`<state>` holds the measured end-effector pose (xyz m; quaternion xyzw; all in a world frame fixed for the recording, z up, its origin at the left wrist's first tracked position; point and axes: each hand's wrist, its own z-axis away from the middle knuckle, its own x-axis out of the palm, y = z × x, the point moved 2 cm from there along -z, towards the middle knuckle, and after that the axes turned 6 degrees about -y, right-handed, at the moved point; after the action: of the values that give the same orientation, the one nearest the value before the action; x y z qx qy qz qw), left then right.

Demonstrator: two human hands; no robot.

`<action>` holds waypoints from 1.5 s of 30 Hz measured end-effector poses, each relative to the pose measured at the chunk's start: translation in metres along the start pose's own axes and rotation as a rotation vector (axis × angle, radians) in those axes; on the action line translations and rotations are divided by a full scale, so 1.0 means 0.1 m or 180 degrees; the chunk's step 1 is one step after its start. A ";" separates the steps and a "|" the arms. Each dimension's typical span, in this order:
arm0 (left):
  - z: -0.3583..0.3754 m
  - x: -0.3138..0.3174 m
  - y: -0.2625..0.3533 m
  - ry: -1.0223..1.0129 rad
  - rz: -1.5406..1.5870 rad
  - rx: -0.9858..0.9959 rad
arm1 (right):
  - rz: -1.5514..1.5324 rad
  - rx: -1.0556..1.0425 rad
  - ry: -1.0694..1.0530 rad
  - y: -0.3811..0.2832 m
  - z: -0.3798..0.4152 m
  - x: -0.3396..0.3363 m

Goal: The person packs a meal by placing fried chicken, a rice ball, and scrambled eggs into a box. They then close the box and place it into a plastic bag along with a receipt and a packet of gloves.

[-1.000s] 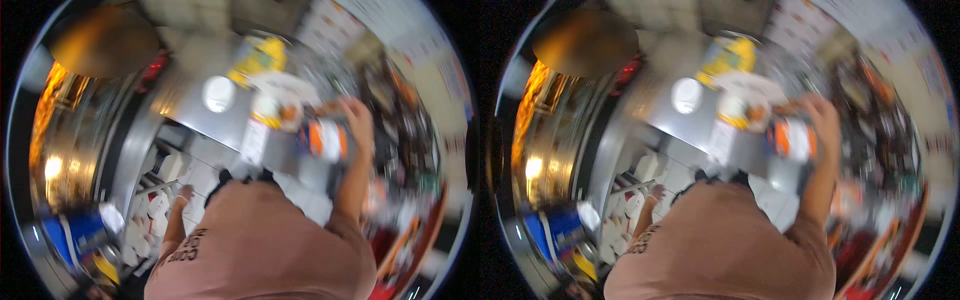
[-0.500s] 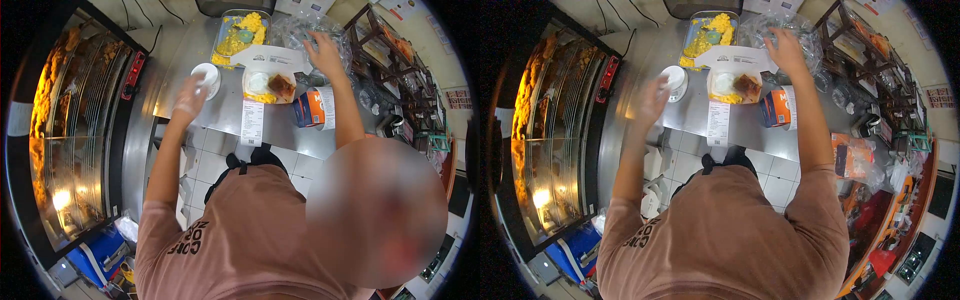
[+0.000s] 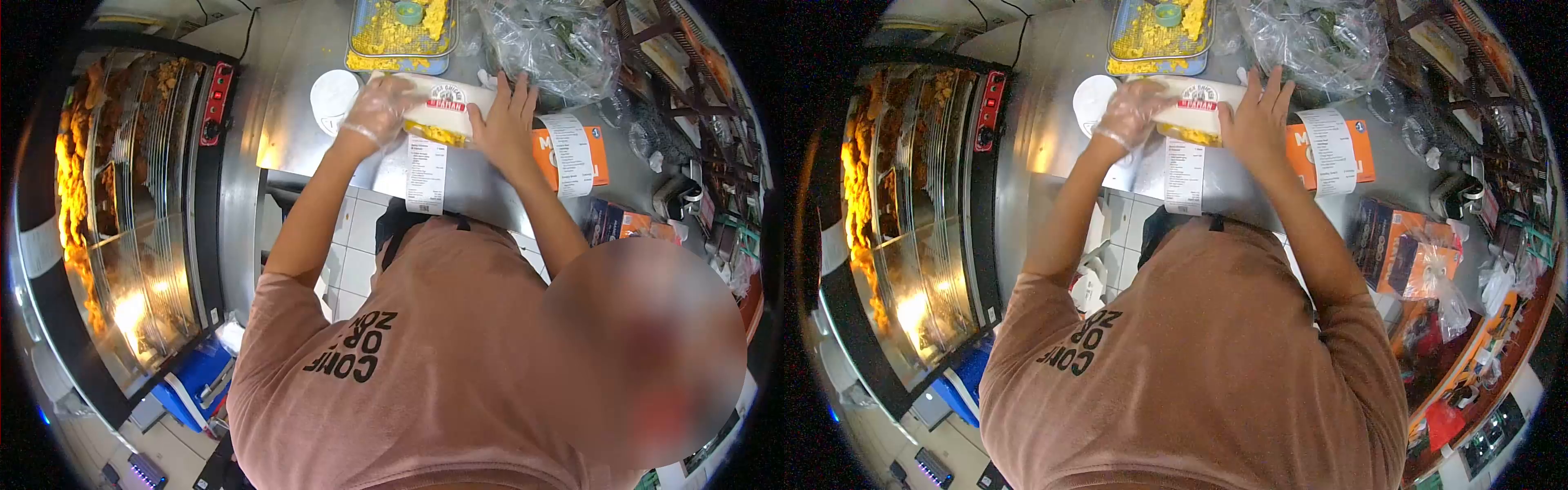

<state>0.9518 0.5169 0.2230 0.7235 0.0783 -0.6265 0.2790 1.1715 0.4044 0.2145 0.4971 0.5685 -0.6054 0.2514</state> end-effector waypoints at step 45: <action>-0.38 -0.09 -0.76 -0.1626 0.2879 -0.1607 | -0.4147 0.2454 -0.1957 -0.03 -0.17 -0.29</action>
<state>0.9471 0.6014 0.2102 0.4219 -0.1615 -0.5617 0.6931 1.1850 0.4132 0.2442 -0.0698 0.4009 -0.8924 -0.1949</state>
